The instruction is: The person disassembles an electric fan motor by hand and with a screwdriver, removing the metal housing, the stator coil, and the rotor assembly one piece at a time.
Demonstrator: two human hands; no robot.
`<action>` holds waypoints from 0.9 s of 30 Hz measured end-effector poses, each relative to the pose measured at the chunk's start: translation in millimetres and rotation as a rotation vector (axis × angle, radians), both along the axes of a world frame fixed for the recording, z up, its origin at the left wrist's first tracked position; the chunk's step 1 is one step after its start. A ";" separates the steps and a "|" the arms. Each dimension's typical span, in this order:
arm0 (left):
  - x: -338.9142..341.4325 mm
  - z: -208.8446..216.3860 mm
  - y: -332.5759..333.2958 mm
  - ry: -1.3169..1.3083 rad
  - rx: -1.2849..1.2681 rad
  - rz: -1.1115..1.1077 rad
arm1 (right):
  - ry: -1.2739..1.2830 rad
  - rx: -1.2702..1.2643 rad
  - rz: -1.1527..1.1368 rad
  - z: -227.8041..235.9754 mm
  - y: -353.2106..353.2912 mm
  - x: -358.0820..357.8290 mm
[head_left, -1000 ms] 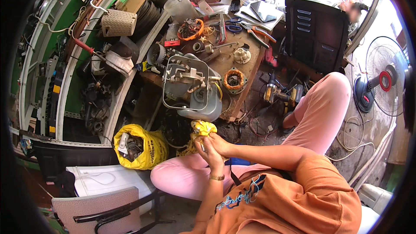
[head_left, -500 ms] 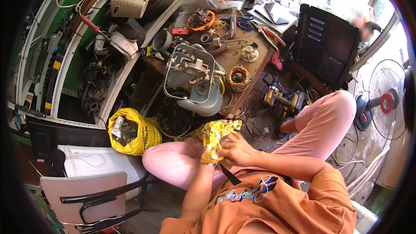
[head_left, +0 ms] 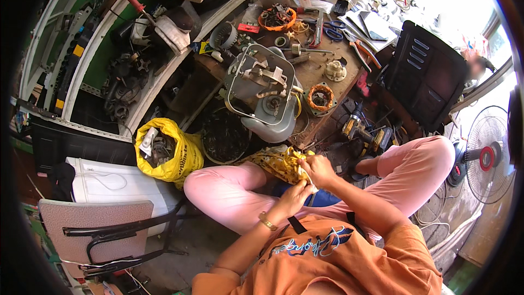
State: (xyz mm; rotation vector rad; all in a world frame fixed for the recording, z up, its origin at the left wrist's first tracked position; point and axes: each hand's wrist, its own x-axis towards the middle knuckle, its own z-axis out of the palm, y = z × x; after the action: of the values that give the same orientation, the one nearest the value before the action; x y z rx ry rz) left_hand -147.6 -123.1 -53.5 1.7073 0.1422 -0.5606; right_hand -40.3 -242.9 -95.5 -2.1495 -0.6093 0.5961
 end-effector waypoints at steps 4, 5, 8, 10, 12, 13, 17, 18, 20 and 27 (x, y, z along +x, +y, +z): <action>21.9 45.5 56.8 -0.217 -0.384 0.215 | -0.352 -0.389 0.358 -10.6 -34.1 19.4; 40.3 51.8 85.8 -0.629 -0.007 0.375 | -0.321 -0.494 0.435 4.2 -37.1 23.1; 73.5 71.9 153.7 -0.584 0.088 0.900 | -0.084 -0.517 0.452 75.4 -31.3 59.6; 107.7 84.0 168.1 -0.560 0.173 0.883 | -0.242 -0.025 0.151 108.3 -23.2 78.6; 146.3 92.6 164.5 -0.486 0.049 0.839 | -0.538 0.148 -0.012 139.9 -1.9 104.7; 161.7 83.5 169.7 -0.547 0.152 0.803 | -0.628 0.226 -0.032 158.4 13.2 112.7; 212.0 87.2 152.4 -0.574 0.088 0.694 | -0.728 0.192 -0.005 175.6 46.1 143.6; 215.8 87.1 159.5 -0.596 0.129 0.669 | -0.719 0.191 0.014 175.2 54.6 145.9; 225.0 70.3 179.9 -0.634 0.204 0.620 | -0.703 0.178 0.054 173.8 65.8 147.9; 223.9 36.1 191.6 -0.768 -0.083 0.581 | -0.576 0.220 0.067 155.3 74.3 175.2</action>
State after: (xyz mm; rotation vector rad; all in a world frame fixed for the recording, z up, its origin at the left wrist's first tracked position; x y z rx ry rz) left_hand 76.3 68.5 -17.4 1.5901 0.0523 0.5166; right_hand 134.9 -168.7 59.8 -2.0886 -1.0052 -0.0746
